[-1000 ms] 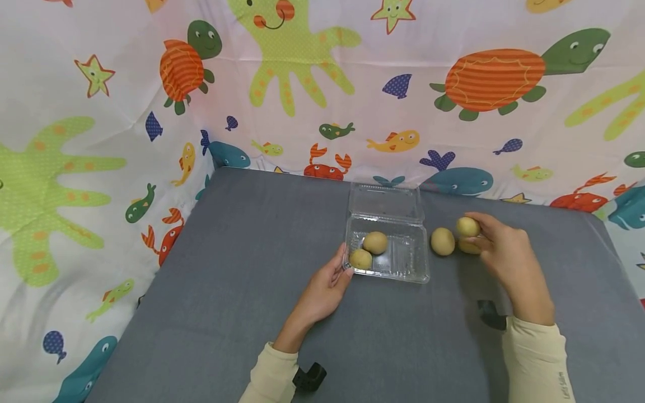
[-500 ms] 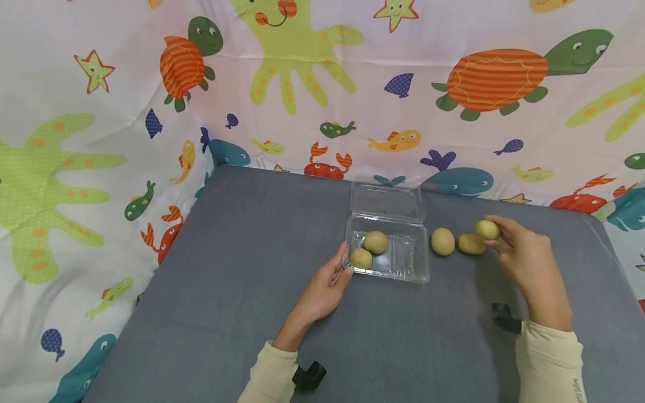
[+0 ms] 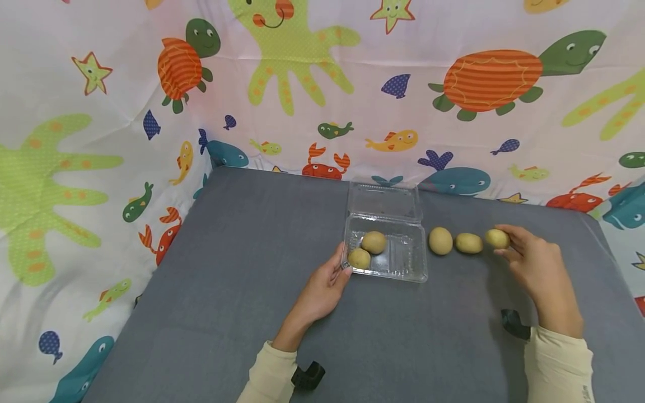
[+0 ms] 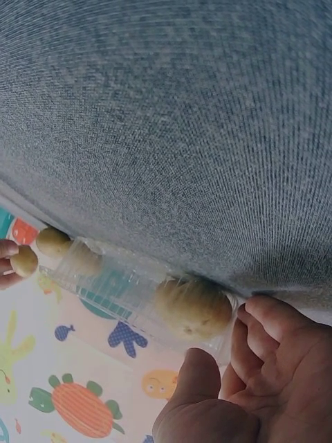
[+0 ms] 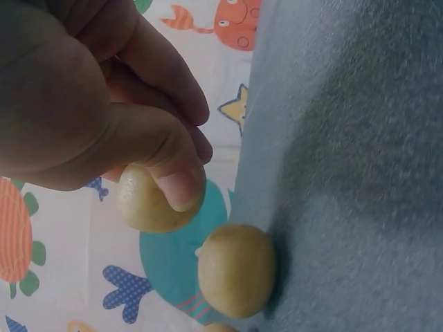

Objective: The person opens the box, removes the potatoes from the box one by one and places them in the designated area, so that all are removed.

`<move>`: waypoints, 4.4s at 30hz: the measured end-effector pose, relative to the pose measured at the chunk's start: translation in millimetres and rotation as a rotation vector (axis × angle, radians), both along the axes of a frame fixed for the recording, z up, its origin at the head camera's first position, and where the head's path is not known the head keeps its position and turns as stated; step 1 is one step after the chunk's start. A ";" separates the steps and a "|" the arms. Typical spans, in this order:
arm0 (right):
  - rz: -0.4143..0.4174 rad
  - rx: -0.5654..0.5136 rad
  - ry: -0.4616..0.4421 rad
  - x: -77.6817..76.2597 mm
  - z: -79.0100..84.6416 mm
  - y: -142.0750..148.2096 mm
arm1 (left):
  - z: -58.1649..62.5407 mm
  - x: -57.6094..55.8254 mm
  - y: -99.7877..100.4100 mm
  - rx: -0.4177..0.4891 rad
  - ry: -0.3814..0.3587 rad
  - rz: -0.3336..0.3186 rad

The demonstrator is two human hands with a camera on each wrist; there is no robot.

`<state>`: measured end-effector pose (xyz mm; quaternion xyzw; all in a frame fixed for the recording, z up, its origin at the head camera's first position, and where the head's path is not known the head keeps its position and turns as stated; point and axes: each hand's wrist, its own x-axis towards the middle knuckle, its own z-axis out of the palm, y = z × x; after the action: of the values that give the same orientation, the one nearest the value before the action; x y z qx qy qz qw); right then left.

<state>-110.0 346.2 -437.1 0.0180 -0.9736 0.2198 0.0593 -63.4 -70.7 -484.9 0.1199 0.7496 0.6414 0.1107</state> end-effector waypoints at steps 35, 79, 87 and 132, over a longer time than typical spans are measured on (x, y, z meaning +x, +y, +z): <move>-0.034 0.015 -0.159 -2.1 -17.3 15.6 | 0.1 0.8 -1.5 -0.029 -0.001 -0.010; 0.041 0.043 -0.132 2.9 -15.2 14.2 | -3.0 0.7 -2.9 -0.039 0.018 -0.009; 0.047 0.066 -0.178 6.8 2.3 9.4 | -4.1 1.2 -2.1 -0.057 0.012 -0.009; 0.588 0.000 0.074 0.8 4.3 -148.2 | -2.5 1.4 -0.1 -0.020 0.022 0.013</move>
<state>-109.2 198.0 -432.8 0.3074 -0.9238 0.2267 0.0285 -62.0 -70.8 -487.4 0.1209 0.7579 0.6334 0.0993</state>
